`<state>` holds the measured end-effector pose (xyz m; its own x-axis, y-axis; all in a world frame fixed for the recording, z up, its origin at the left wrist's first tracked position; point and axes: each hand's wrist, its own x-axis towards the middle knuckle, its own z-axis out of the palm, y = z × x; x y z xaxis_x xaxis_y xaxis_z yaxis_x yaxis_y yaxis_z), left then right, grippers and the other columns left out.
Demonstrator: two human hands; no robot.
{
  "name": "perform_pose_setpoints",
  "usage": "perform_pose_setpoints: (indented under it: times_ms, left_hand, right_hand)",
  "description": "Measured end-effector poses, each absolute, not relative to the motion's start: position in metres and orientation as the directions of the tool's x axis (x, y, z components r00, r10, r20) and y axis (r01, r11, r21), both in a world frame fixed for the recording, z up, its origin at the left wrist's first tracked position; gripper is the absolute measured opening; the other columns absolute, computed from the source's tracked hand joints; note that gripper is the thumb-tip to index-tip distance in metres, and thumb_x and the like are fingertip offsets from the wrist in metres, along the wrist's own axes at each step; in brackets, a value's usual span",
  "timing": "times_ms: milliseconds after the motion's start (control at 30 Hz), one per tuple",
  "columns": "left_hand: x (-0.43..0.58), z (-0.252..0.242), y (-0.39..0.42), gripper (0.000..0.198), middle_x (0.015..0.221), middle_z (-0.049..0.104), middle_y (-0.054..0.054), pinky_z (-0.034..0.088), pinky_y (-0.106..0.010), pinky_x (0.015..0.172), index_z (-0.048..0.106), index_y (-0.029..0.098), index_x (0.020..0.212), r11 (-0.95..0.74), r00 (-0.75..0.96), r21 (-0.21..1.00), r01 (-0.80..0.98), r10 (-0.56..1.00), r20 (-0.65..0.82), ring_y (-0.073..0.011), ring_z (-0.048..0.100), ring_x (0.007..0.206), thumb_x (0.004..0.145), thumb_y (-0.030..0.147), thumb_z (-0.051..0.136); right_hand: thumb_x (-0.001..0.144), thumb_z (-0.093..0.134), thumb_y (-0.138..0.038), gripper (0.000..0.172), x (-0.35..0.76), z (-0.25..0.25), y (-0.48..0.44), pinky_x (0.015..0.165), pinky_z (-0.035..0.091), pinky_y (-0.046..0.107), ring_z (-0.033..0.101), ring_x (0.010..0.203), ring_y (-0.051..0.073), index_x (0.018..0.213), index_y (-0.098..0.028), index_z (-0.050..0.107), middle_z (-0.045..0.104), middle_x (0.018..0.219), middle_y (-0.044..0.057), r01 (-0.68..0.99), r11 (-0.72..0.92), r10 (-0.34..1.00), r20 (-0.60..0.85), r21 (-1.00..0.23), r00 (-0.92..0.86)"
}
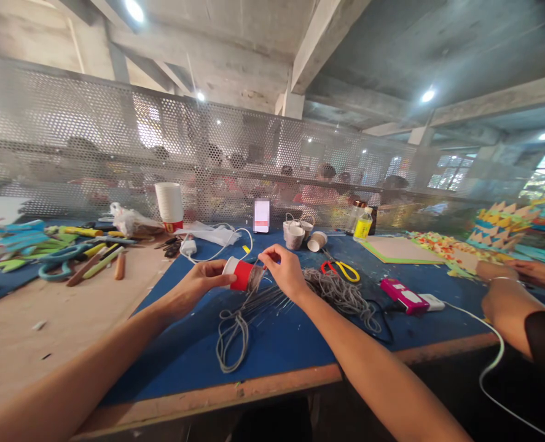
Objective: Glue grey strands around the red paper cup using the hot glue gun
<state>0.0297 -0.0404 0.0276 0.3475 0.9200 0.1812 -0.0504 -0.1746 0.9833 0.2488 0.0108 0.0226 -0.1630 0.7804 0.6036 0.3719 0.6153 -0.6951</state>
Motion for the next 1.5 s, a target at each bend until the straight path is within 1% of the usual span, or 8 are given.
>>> perform_pose_setpoints:
  times_ms: [233, 400, 600, 800, 1133, 1333, 1500]
  left_hand:
    - [0.0297, 0.0281, -0.0402, 0.022, 0.093, 0.079, -0.004, 0.049, -0.028, 0.081, 0.079, 0.020, 0.101, -0.173, 0.354, 0.983, -0.058, 0.917, 0.182, -0.0189, 0.069, 0.083, 0.080, 0.027, 0.079]
    - [0.0302, 0.0282, -0.0415, 0.024, 0.093, 0.079, -0.005, 0.050, -0.028, 0.079, 0.078, 0.020, 0.103, -0.154, 0.362, 0.986, -0.069, 0.917, 0.169, -0.0186, 0.069, 0.081, 0.080, 0.027, 0.078]
    - [0.0295, 0.0260, -0.0392, 0.021, 0.090, 0.079, -0.004, 0.050, -0.027, 0.078, 0.079, 0.021, 0.101, -0.180, 0.354, 0.981, -0.069, 0.915, 0.193, -0.0183, 0.069, 0.080, 0.080, 0.026, 0.078]
    - [0.0282, 0.0235, -0.0379, 0.022, 0.093, 0.079, -0.006, 0.051, -0.028, 0.077, 0.078, 0.021, 0.103, -0.180, 0.360, 0.982, -0.064, 0.913, 0.191, -0.0184, 0.068, 0.080, 0.082, 0.027, 0.077]
    - [0.0277, 0.0230, -0.0379, 0.021, 0.094, 0.079, -0.005, 0.052, -0.026, 0.079, 0.078, 0.022, 0.103, -0.165, 0.364, 0.984, -0.074, 0.914, 0.181, -0.0177, 0.069, 0.081, 0.083, 0.027, 0.076]
    - [0.0274, 0.0218, -0.0366, 0.020, 0.090, 0.078, -0.004, 0.052, -0.026, 0.077, 0.079, 0.022, 0.101, -0.169, 0.362, 0.982, -0.080, 0.913, 0.187, -0.0175, 0.069, 0.079, 0.081, 0.026, 0.077]
    - [0.0277, 0.0234, -0.0382, 0.022, 0.090, 0.078, -0.006, 0.053, -0.027, 0.077, 0.079, 0.020, 0.100, -0.178, 0.346, 0.982, -0.068, 0.919, 0.190, -0.0191, 0.069, 0.079, 0.079, 0.027, 0.078]
  right_hand:
    - [0.090, 0.064, -0.032, 0.015, 0.2485, 0.0239, 0.0091, 0.070, 0.050, 0.025, 0.068, 0.067, 0.015, 0.079, -0.022, 0.063, 0.069, 0.072, -0.002, 0.332, 0.627, 0.774, 0.613, -0.705, -0.161]
    - [0.090, 0.064, -0.032, 0.015, 0.2483, 0.0246, 0.0088, 0.070, 0.050, 0.025, 0.069, 0.068, 0.015, 0.079, -0.022, 0.063, 0.069, 0.072, -0.002, 0.333, 0.624, 0.776, 0.610, -0.707, -0.160]
    - [0.090, 0.064, -0.032, 0.014, 0.2484, 0.0226, 0.0104, 0.070, 0.051, 0.026, 0.069, 0.069, 0.016, 0.080, -0.022, 0.063, 0.068, 0.072, -0.002, 0.332, 0.625, 0.776, 0.609, -0.706, -0.165]
    - [0.089, 0.064, -0.031, 0.014, 0.2483, 0.0221, 0.0107, 0.070, 0.051, 0.026, 0.069, 0.069, 0.016, 0.079, -0.022, 0.062, 0.068, 0.071, -0.002, 0.324, 0.618, 0.782, 0.601, -0.716, -0.165]
    - [0.089, 0.063, -0.031, 0.014, 0.2488, 0.0197, 0.0117, 0.070, 0.051, 0.025, 0.069, 0.070, 0.016, 0.079, -0.022, 0.062, 0.069, 0.072, -0.002, 0.332, 0.615, 0.785, 0.595, -0.715, -0.172]
    - [0.089, 0.064, -0.031, 0.014, 0.2488, 0.0201, 0.0115, 0.070, 0.051, 0.025, 0.069, 0.069, 0.016, 0.079, -0.022, 0.062, 0.069, 0.072, -0.002, 0.332, 0.611, 0.788, 0.591, -0.718, -0.173]
    - [0.089, 0.063, -0.030, 0.013, 0.2489, 0.0212, 0.0110, 0.070, 0.052, 0.026, 0.070, 0.070, 0.016, 0.079, -0.022, 0.062, 0.069, 0.073, -0.002, 0.337, 0.608, 0.791, 0.585, -0.719, -0.178]
